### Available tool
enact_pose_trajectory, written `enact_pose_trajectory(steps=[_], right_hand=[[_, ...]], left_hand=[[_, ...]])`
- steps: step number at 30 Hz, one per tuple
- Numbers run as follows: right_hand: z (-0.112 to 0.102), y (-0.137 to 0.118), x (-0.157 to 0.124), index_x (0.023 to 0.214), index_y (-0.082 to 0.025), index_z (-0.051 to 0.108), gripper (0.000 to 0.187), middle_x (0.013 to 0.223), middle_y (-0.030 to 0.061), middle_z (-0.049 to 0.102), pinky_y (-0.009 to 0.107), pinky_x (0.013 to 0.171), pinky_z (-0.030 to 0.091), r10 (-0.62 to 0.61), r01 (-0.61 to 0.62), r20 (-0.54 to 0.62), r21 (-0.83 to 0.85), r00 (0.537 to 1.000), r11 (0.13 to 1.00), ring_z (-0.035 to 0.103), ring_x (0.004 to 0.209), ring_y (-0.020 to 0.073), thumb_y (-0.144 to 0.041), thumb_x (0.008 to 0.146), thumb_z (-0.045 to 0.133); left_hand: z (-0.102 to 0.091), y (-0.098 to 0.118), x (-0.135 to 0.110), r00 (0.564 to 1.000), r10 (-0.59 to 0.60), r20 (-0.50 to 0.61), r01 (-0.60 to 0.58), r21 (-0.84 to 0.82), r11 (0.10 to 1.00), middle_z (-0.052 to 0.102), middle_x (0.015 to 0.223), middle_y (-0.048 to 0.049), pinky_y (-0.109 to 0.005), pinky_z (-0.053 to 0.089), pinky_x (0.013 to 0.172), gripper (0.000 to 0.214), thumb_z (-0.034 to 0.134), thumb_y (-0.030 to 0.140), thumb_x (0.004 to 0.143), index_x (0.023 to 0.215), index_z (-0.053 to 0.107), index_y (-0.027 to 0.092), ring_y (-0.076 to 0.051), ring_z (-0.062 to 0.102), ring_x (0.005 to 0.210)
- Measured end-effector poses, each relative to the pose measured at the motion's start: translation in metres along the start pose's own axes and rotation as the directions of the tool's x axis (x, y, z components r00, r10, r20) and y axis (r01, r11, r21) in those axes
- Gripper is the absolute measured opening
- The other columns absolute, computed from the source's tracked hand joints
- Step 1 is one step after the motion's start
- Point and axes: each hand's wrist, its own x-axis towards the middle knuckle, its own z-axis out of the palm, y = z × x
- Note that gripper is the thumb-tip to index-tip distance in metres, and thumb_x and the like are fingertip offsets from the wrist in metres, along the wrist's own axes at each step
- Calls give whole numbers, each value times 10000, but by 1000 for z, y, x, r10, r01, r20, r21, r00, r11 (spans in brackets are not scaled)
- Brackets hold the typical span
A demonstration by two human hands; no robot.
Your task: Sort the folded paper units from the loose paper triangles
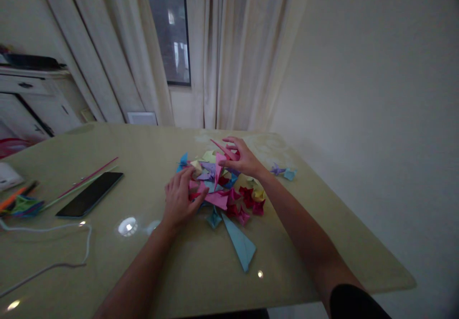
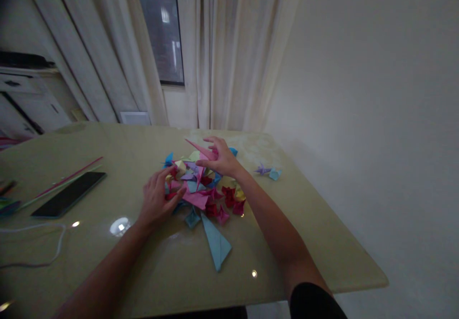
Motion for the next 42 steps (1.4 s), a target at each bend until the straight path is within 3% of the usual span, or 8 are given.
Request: enact_pose_trajectory(steps=[10, 15, 19, 28, 31, 35, 39, 42], right_hand=[[-11, 9, -3, 1308, -253, 654, 609, 1445, 130, 519, 478, 1014, 589, 139, -138, 3, -84, 990, 987, 633, 1250, 284, -585, 826, 820], [-27, 46, -15, 1456, -199, 588, 974, 1558, 217, 482, 635, 1218, 360, 394, -347, 4, -465, 919, 814, 416, 1478, 466, -582, 639, 952], [-13, 66, -23, 1514, -174, 542, 1038, 1584, 206, 503, 595, 1240, 340, 458, -338, 279, -386, 844, 858, 412, 1499, 451, -595, 652, 939], [50, 21, -20, 1618, -217, 380, 1199, 1635, 136, 454, 390, 1237, 352, 53, -91, 674, 20, 737, 996, 457, 1487, 315, -481, 616, 981], [69, 13, -27, 1544, -185, 473, 1059, 1522, 141, 566, 413, 1176, 405, -44, 47, 647, 12, 761, 999, 546, 1372, 326, -306, 622, 980], [73, 12, -26, 1244, -182, 691, 473, 1207, 74, 725, 353, 981, 492, -76, 141, 571, -71, 818, 987, 660, 1087, 256, -153, 792, 825], [54, 7, -14, 1013, -179, 746, 159, 1036, 62, 732, 343, 945, 490, -60, 106, 318, -130, 946, 986, 660, 1011, 233, -200, 862, 791], [37, -1, -8, 1087, -204, 751, 209, 1085, 76, 739, 366, 988, 493, -13, 29, 127, -121, 992, 992, 674, 1045, 234, -351, 939, 744]], left_hand=[[-6, 17, -4, 927, 329, 179, -340, 35, 940, 512, 1562, -179, -521, 323, 1153, 863, 641, 654, 913, 1616, 353, 244, -375, 464, 1414], [7, 30, -15, 810, 398, 431, -435, -12, 900, 460, 1630, -122, -629, 226, 1220, 1029, 646, 849, 765, 1616, 399, 327, -427, 387, 1465], [18, 32, -23, 847, 280, 452, -356, 92, 930, 393, 1674, -133, -697, 227, 1209, 1029, 669, 809, 780, 1640, 350, 343, -465, 336, 1499], [13, 15, -14, 961, -62, 269, -33, 336, 941, 346, 1681, -226, -671, 281, 1207, 1043, 781, 584, 776, 1641, 339, 204, -488, 306, 1535], [10, 9, -11, 953, -66, 295, -26, 298, 954, 378, 1665, -215, -566, 422, 1139, 904, 726, 416, 850, 1633, 334, 191, -431, 433, 1478], [6, -1, -7, 951, -99, 293, 25, 246, 969, 598, 1485, -147, -471, 513, 1022, 565, 613, 276, 919, 1476, 539, 229, -350, 603, 1312], [2, -12, -1, 983, -134, 124, 122, 94, 988, 693, 1257, -108, -403, 548, 942, 353, 581, 249, 926, 1267, 666, 223, -286, 678, 1105], [-3, -14, 5, 985, -161, -53, 160, -27, 987, 697, 1075, -81, -352, 557, 844, 248, 567, 312, 964, 1143, 701, 205, -231, 678, 908]])
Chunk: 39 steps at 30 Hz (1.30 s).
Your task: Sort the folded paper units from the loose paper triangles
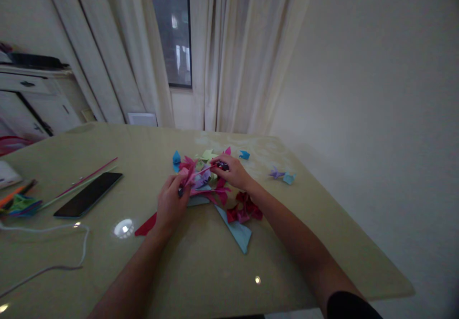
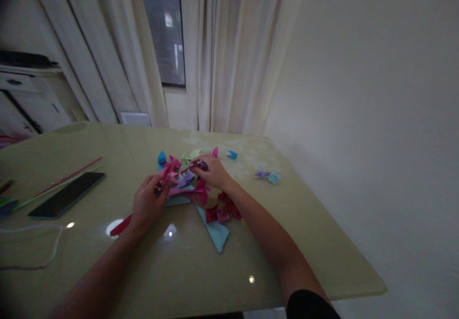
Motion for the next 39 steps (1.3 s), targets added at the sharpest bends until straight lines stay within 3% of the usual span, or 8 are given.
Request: enact_pose_trajectory(steps=[7, 13, 15, 19, 22, 29, 33, 39], right_hand=[[-27, 5, 1, 1281, -240, 690, 434, 1256, 93, 699, 369, 954, 562, 118, -108, -156, 76, 981, 991, 701, 1081, 218, -529, 956, 679], [-69, 38, -6, 1264, -175, 705, 413, 1336, 164, 659, 428, 1139, 452, 307, -374, -221, -404, 926, 835, 621, 1266, 282, -471, 981, 654], [-88, 52, -17, 1350, -171, 663, 504, 1423, 204, 610, 514, 1167, 407, 477, -536, -265, -564, 838, 628, 570, 1340, 340, -497, 967, 668], [-125, 79, -47, 1510, -175, 528, 684, 1562, 265, 485, 712, 1108, 363, 747, -747, -400, -637, 531, 190, 421, 1473, 460, -576, 967, 635], [-141, 92, -62, 1478, -106, 559, 679, 1473, 307, 569, 590, 1032, 489, 869, -761, -295, -635, 397, 133, 573, 1362, 431, -546, 967, 638], [-113, 86, -47, 1251, -156, 733, 475, 1303, 216, 729, 383, 883, 578, 847, -641, -28, -667, 530, 379, 743, 1106, 324, -499, 926, 686], [-76, 69, -32, 1134, -206, 764, 393, 1254, 174, 757, 380, 855, 592, 763, -548, 92, -642, 640, 537, 735, 1106, 334, -456, 831, 767], [-25, 41, -19, 920, -230, 768, 282, 961, 73, 808, 281, 582, 585, 561, -413, 408, -398, 720, 819, 731, 699, 219, -450, 748, 814]], left_hand=[[-1, 5, 1, 985, 31, -167, -34, -15, 999, 633, 1335, -155, -504, 457, 1107, 394, 566, 381, 1006, 1347, 623, 193, -307, 597, 1262], [2, 7, -3, 990, 97, -98, -92, 55, 994, 580, 1457, -192, -539, 424, 1119, 603, 585, 384, 998, 1549, 438, 187, -345, 547, 1339], [-2, 10, -3, 984, 129, -122, -134, -35, 990, 675, 1325, -152, -468, 480, 1058, 483, 539, 334, 1025, 1484, 504, 188, -297, 625, 1227], [-6, 12, -4, 949, 267, -170, -272, -7, 962, 758, 1147, -84, -427, 487, 1015, 282, 487, 235, 1050, 1268, 666, 232, -245, 680, 1059], [1, 10, -5, 929, 354, -107, -350, 56, 935, 745, 1194, -87, -431, 494, 1018, 306, 538, 248, 1033, 1311, 667, 258, -256, 660, 1084], [15, 33, -22, 747, 602, 282, -636, 41, 770, 567, 1522, -95, -435, 489, 1119, 568, 641, 289, 985, 1536, 509, 330, -285, 561, 1311], [16, 64, -42, 636, 624, 454, -661, -96, 744, 417, 1662, -89, -563, 414, 1198, 888, 768, 583, 849, 1618, 387, 351, -373, 407, 1471], [30, 74, -57, 681, 524, 512, -562, -94, 822, 354, 1689, -119, -624, 353, 1218, 951, 751, 617, 834, 1640, 343, 319, -415, 303, 1536]])
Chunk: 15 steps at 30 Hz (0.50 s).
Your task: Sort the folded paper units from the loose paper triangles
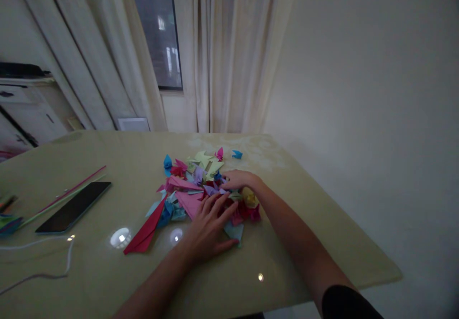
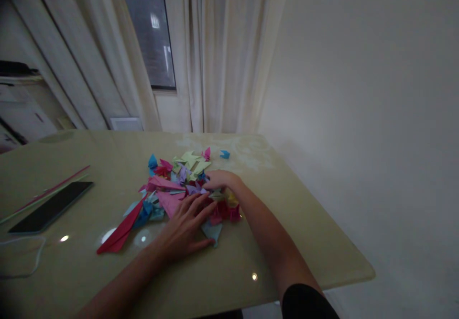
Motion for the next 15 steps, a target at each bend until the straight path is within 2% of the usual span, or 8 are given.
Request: enact_pose_trajectory(steps=[3, 5, 7, 10, 15], right_hand=[[9, -15, 3, 827, -214, 747, 159, 818, 25, 776, 244, 559, 568, -129, 122, 64, 103, 990, 987, 691, 647, 178, -365, 786, 780], [14, -22, 2, 840, -213, 749, 106, 837, 8, 771, 236, 586, 575, -184, 169, 88, 159, 979, 973, 698, 694, 170, -312, 844, 711], [18, -28, -1, 913, -218, 762, 136, 898, 0, 777, 252, 627, 593, -245, 203, 129, 274, 961, 940, 710, 753, 174, -280, 894, 642], [22, -37, -6, 987, -201, 774, 187, 908, 3, 767, 294, 739, 611, -362, 238, 174, 491, 916, 838, 713, 847, 196, -263, 923, 610], [11, -51, -13, 1061, -182, 770, 197, 1043, 16, 754, 297, 980, 542, -489, 326, 89, 640, 868, 695, 682, 1053, 193, -268, 924, 658]], left_hand=[[6, -5, 1, 990, -88, -111, 89, 0, 996, 376, 1655, -153, -612, 339, 1224, 973, 743, 563, 854, 1665, 273, 302, -415, 309, 1535], [8, -9, 2, 972, -141, -188, 145, 6, 989, 362, 1654, -171, -600, 347, 1217, 979, 738, 500, 867, 1675, 226, 290, -412, 321, 1533], [9, -13, 3, 953, -192, -233, 203, 21, 979, 348, 1658, -185, -590, 362, 1205, 999, 754, 427, 848, 1672, 211, 270, -413, 341, 1522], [7, -21, 4, 928, -264, -262, 285, 48, 957, 407, 1624, -188, -591, 396, 1170, 1019, 766, 288, 787, 1655, 233, 259, -411, 433, 1451], [-5, -35, 1, 893, -292, -342, 311, 1, 951, 544, 1493, -157, -518, 491, 1094, 901, 643, 140, 838, 1639, 247, 256, -352, 554, 1317]])
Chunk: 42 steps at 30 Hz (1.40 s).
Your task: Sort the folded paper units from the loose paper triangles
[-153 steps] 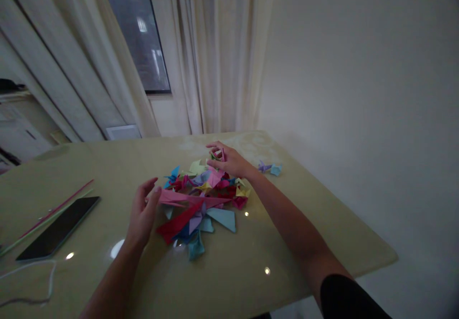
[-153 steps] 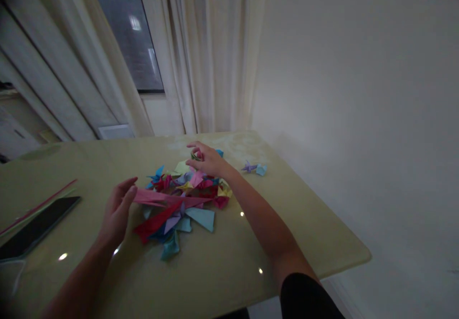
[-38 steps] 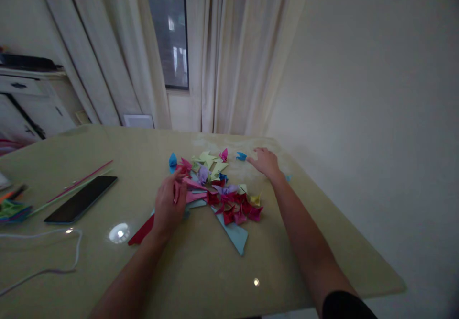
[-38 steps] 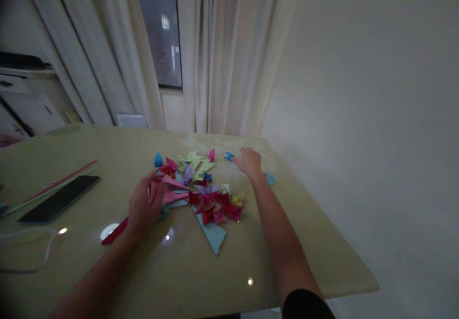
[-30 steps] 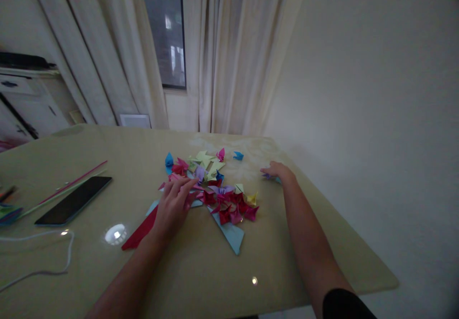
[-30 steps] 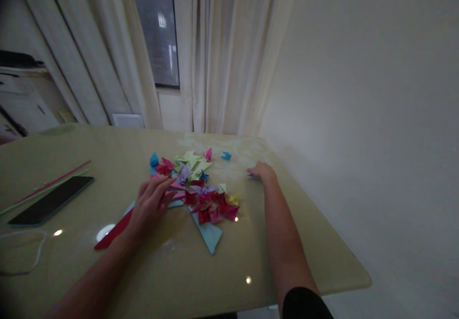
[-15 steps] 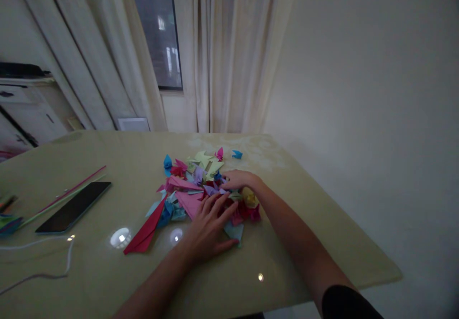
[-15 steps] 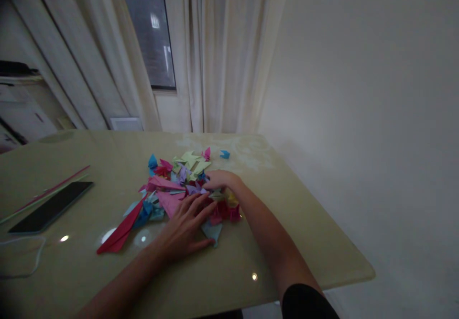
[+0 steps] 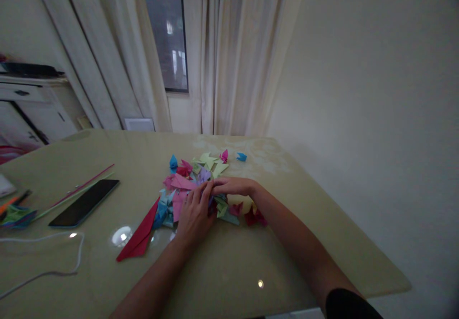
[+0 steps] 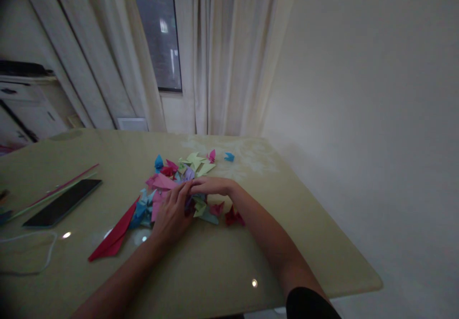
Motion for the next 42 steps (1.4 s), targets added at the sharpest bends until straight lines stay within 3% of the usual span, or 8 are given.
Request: enact_pose_trajectory(steps=[3, 8, 14, 19, 24, 27, 32, 42], right_hand=[[-4, -13, -3, 1134, -186, 746, 278, 1102, 36, 742, 313, 971, 550, -94, 100, -75, 81, 993, 992, 683, 1060, 198, -340, 903, 731], [-9, -15, -3, 1182, -221, 715, 403, 1220, 52, 701, 330, 939, 587, -63, 138, -401, 161, 914, 977, 681, 1080, 205, -359, 817, 814], [-16, -1, 4, 1223, -225, 679, 477, 1280, 75, 675, 376, 955, 577, -31, 130, -532, 149, 846, 980, 661, 1094, 215, -313, 772, 807], [-19, 4, 6, 1227, -222, 694, 544, 1242, 52, 696, 389, 1020, 516, -176, 200, -600, -26, 781, 979, 651, 1069, 209, -239, 700, 825], [-16, 1, 7, 1170, -227, 692, 474, 1037, 12, 706, 344, 846, 590, -141, 225, -648, 48, 749, 973, 675, 934, 193, -307, 722, 827], [-15, -1, 7, 1141, -235, 689, 459, 973, -1, 703, 309, 719, 610, -90, 214, -672, 104, 735, 971, 685, 862, 186, -321, 716, 839], [-15, 0, 7, 1128, -228, 683, 486, 975, -12, 699, 271, 668, 595, -79, 225, -677, 131, 732, 965, 694, 817, 162, -306, 684, 867], [-18, 8, 10, 1173, -229, 664, 541, 977, 0, 708, 279, 728, 569, -138, 260, -692, 75, 709, 963, 680, 843, 161, -319, 688, 886]], left_hand=[[-8, -10, 3, 995, -35, -93, 30, -49, 998, 580, 1417, -148, -505, 494, 1104, 819, 614, 132, 875, 1619, 294, 259, -336, 565, 1304], [-21, -24, 8, 962, -149, -228, 124, -120, 985, 502, 1490, -157, -570, 423, 1183, 754, 663, 201, 895, 1581, 355, 265, -364, 475, 1409], [-25, -24, 9, 920, -280, -273, 245, -157, 957, 307, 1632, -191, -630, 361, 1213, 761, 728, 272, 883, 1562, 386, 243, -408, 341, 1504], [-21, -23, 9, 917, -281, -283, 235, -186, 954, 335, 1622, -184, -633, 375, 1193, 755, 739, 247, 868, 1548, 410, 242, -404, 385, 1480], [-20, -28, 12, 929, -208, -305, 131, -254, 958, 571, 1424, -161, -533, 456, 1140, 633, 696, 285, 921, 1503, 458, 211, -337, 550, 1348], [-22, -27, 12, 923, -262, -281, 183, -276, 943, 688, 1259, -120, -455, 536, 1014, 542, 668, 365, 960, 1453, 507, 207, -301, 659, 1186], [-21, -24, 9, 920, -333, -207, 278, -256, 926, 745, 1034, -62, -341, 558, 745, 479, 646, 440, 969, 1380, 568, 208, -234, 720, 837], [-19, -27, 11, 931, -257, -261, 180, -283, 942, 660, 1175, -104, -466, 527, 995, 664, 713, 369, 918, 1499, 448, 186, -292, 660, 1093]])
